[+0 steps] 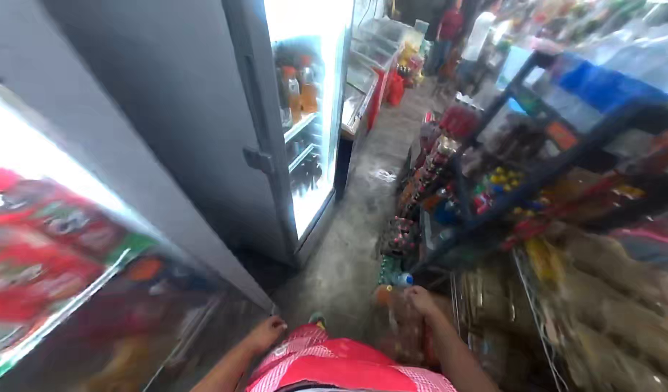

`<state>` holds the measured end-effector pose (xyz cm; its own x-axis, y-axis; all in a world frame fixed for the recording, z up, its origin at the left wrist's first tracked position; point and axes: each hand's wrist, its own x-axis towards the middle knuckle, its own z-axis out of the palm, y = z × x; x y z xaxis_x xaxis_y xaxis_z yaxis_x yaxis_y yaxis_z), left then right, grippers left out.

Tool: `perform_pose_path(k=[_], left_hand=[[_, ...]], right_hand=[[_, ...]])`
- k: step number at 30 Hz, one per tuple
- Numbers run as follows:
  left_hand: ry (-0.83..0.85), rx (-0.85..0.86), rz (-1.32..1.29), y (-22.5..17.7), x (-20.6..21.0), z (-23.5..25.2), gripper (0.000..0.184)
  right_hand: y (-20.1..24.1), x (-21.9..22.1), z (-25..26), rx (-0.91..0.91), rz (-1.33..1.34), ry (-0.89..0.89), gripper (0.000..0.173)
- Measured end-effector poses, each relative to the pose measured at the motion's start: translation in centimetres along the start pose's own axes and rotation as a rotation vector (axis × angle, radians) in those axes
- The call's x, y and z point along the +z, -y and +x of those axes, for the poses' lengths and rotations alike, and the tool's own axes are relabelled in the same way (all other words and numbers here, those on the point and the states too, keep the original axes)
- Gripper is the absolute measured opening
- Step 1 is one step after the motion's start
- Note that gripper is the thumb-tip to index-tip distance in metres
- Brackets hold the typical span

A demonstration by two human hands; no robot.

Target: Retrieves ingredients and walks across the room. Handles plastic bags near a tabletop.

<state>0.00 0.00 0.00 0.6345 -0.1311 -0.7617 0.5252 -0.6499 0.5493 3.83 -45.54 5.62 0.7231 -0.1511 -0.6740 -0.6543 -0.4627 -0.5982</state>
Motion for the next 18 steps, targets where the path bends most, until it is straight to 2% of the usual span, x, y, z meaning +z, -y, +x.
perform_pose_path(k=[2,5,9,15,18], left_hand=[[-0.008,-0.028,-0.067,-3.0,-2.0,3.6,0.039],[-0.036,-0.044,0.0,-8.2,-5.9,10.2,0.038],[-0.046,0.056,0.093,-18.6,-12.2,18.9,0.038],[-0.082,0.208,0.101,-37.7,-20.6,29.0,0.04],[-0.104,0.349,0.036,-46.0,-23.2,34.4,0.04]], right_hand=[[6.7,-0.9,4.9,-0.063,-0.02,0.033,0.035],[12.0,-0.6,12.1,-0.074,-0.002,0.138,0.034],[13.9,-3.0,19.2,0.019,-0.005,0.224,0.036],[16.1,-10.5,25.1,0.203,0.326,-0.065,0.036],[16.2,-13.5,28.7,0.276,0.384,-0.084,0.038]])
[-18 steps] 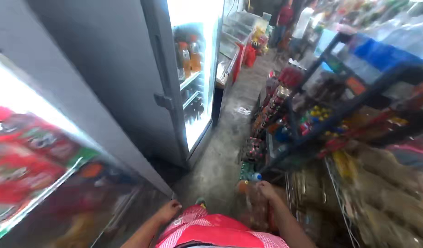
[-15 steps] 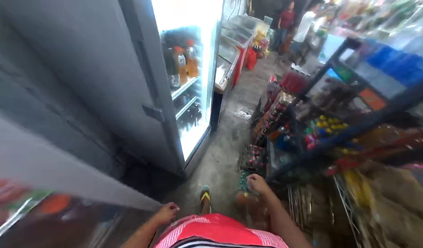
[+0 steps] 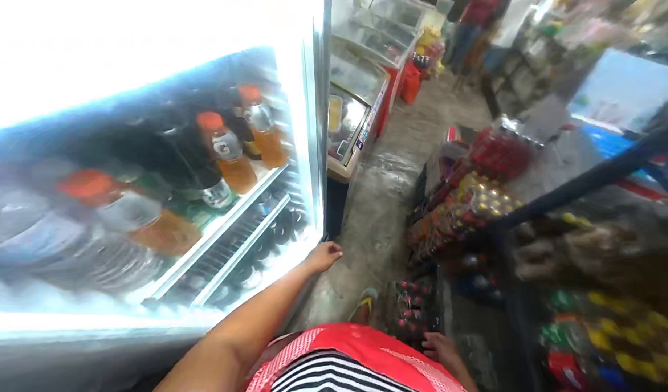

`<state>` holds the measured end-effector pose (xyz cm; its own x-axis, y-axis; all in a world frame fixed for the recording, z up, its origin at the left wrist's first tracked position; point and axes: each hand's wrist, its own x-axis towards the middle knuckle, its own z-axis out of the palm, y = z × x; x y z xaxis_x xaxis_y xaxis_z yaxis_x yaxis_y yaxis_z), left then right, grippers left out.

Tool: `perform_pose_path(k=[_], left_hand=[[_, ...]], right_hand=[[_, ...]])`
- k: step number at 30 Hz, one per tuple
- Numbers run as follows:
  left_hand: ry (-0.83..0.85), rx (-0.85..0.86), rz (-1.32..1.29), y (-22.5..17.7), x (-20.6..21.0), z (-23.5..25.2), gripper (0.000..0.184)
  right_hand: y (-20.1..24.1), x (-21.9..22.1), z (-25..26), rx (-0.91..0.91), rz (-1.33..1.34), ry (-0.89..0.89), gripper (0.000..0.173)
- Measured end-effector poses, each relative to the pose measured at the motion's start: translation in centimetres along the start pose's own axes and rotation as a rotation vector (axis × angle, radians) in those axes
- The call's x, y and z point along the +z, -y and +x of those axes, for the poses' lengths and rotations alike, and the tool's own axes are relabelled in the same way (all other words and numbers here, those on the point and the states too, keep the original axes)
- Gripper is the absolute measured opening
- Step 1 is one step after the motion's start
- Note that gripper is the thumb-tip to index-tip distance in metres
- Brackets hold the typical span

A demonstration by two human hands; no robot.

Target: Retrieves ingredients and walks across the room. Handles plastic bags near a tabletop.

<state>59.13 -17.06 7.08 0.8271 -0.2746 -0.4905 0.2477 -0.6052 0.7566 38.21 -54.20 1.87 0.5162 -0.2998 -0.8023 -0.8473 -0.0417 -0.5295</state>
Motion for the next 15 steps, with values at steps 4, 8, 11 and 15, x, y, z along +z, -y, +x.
perform_pose_path(k=[4,8,11,15], left_hand=[[-0.093,0.044,-0.109,-4.2,-2.2,10.7,0.045],[-0.202,-0.039,-0.172,-7.9,-5.3,17.7,0.047],[-0.359,-0.099,-0.235,-11.6,-8.3,21.5,0.053],[-0.508,-0.153,-0.263,-13.4,-10.2,26.4,0.056]], right_hand=[[5.5,-2.6,7.9,0.014,-0.072,0.001,0.036],[18.3,-4.0,14.4,-0.081,-0.208,0.06,0.034],[29.8,-4.4,19.5,-0.162,-0.287,0.141,0.035],[44.1,-2.2,23.4,-0.331,-0.373,0.183,0.032]])
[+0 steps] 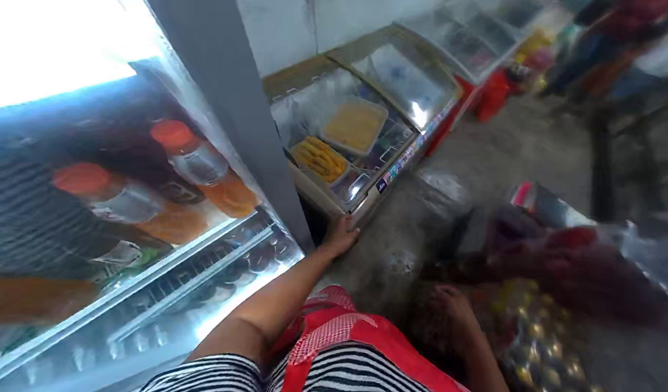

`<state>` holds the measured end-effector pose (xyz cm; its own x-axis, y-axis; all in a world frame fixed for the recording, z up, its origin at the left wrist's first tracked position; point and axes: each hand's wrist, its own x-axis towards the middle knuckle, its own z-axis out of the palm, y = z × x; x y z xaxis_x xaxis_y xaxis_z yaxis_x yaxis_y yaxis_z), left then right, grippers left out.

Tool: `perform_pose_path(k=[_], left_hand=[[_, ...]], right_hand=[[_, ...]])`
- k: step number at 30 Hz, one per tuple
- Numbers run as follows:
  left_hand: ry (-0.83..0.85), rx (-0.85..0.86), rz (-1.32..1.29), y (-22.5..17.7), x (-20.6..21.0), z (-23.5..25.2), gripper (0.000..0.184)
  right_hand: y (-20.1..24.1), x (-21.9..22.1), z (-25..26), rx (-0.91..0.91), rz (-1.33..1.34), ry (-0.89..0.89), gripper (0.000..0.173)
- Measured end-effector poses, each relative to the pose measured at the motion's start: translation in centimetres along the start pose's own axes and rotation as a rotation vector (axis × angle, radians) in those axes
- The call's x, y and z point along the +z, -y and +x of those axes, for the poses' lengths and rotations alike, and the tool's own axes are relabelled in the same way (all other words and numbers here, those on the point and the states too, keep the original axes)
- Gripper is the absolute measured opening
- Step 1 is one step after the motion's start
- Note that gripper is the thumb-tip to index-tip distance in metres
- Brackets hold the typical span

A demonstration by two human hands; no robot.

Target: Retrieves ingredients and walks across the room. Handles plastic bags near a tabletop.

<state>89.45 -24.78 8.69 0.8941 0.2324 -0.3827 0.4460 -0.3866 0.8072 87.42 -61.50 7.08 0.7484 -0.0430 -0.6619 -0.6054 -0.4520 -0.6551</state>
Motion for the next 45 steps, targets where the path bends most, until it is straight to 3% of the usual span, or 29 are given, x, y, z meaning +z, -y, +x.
perform_pose_path(k=[3,6,11,16,19,23,27,30,34,40,42,45], left_hand=[[-0.146,-0.005,0.08,-1.7,-0.1,3.6,0.058],[-0.336,-0.055,0.089,-2.3,-0.6,8.0,0.064],[-0.49,-0.228,0.013,-2.9,-2.4,12.2,0.072],[-0.721,-0.378,0.168,-3.0,-5.5,14.9,0.081],[-0.738,-0.424,0.289,-2.8,-7.1,15.9,0.077],[-0.671,-0.484,0.288,-5.9,-9.8,18.2,0.069],[-0.82,-0.604,0.132,-7.5,-10.6,20.3,0.061],[-0.886,-0.637,0.098,-8.3,-10.8,21.7,0.057],[-0.833,-0.578,0.028,-10.7,-10.5,24.8,0.058],[-0.539,-0.316,-0.053,-13.8,-9.5,33.9,0.065],[-0.412,-0.25,-0.028,-12.4,-10.9,35.3,0.05],[-0.425,-0.282,0.28,-7.5,-16.7,35.4,0.028]], right_hand=[[7.4,-0.8,5.4,-0.134,-0.099,0.07,0.032],[11.5,-0.7,10.8,-0.176,-0.129,0.154,0.03],[13.5,-2.9,17.0,-0.077,-0.201,0.215,0.031],[14.3,-7.6,22.1,0.067,-0.21,0.221,0.033],[16.2,-9.4,25.9,0.143,-0.265,0.234,0.035],[22.9,-9.9,30.1,0.055,-0.323,0.292,0.032],[27.9,-9.8,32.6,-0.127,-0.337,0.351,0.03],[29.5,-10.0,35.1,-0.167,-0.374,0.393,0.029],[34.5,-5.7,37.3,-0.33,-0.535,0.517,0.029],[42.6,7.4,34.9,-0.707,-0.873,0.676,0.043],[43.0,10.9,34.7,-0.765,-0.918,0.679,0.052],[42.7,13.7,34.4,-0.753,-0.97,0.637,0.063]])
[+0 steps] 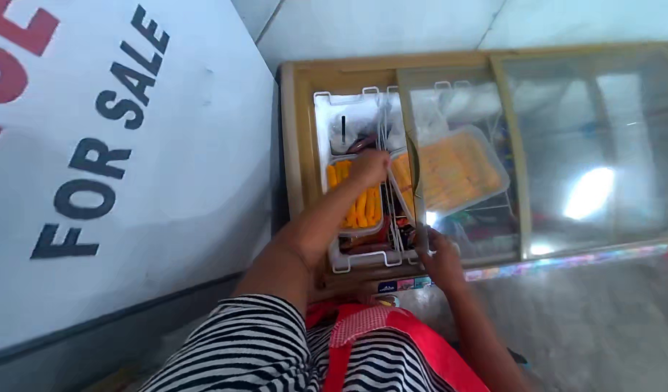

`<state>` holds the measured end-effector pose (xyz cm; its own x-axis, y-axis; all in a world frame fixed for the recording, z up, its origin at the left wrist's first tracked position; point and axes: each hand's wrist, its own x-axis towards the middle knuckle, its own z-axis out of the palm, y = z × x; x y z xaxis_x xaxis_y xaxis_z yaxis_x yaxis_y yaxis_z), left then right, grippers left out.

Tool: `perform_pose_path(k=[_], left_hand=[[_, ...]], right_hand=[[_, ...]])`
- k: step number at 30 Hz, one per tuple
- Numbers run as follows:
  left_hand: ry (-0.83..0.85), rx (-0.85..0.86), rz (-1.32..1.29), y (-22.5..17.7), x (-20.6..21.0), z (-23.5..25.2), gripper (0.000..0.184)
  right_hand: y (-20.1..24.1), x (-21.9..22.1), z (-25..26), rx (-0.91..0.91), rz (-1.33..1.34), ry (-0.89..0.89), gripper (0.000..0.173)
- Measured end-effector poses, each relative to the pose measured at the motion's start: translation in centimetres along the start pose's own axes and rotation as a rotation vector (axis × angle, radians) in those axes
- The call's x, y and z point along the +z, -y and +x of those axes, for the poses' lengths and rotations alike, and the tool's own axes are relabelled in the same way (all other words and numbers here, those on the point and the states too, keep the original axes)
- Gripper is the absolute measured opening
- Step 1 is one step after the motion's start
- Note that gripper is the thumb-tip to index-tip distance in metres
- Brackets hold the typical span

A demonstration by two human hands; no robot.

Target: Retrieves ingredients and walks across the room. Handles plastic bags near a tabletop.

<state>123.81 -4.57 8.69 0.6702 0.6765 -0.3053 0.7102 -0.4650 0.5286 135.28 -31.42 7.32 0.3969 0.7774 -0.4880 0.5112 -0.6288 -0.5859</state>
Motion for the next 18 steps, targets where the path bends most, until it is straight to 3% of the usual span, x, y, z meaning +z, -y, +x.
perform_pose_path(k=[3,5,9,18], left_hand=[[-0.054,0.068,0.353,6.3,-3.3,4.6,0.035],[0.025,0.225,0.563,8.6,-4.1,7.2,0.035],[0.246,0.433,0.926,10.4,-3.4,11.4,0.035],[0.561,0.482,1.238,12.2,-2.8,15.4,0.036]], right_hand=[[0.6,1.0,1.1,0.088,-0.046,-0.013,0.064],[0.7,1.4,1.5,0.116,-0.05,-0.06,0.06],[0.2,2.1,2.8,0.144,-0.037,-0.093,0.051],[-0.3,2.7,3.0,0.125,-0.017,-0.165,0.046]])
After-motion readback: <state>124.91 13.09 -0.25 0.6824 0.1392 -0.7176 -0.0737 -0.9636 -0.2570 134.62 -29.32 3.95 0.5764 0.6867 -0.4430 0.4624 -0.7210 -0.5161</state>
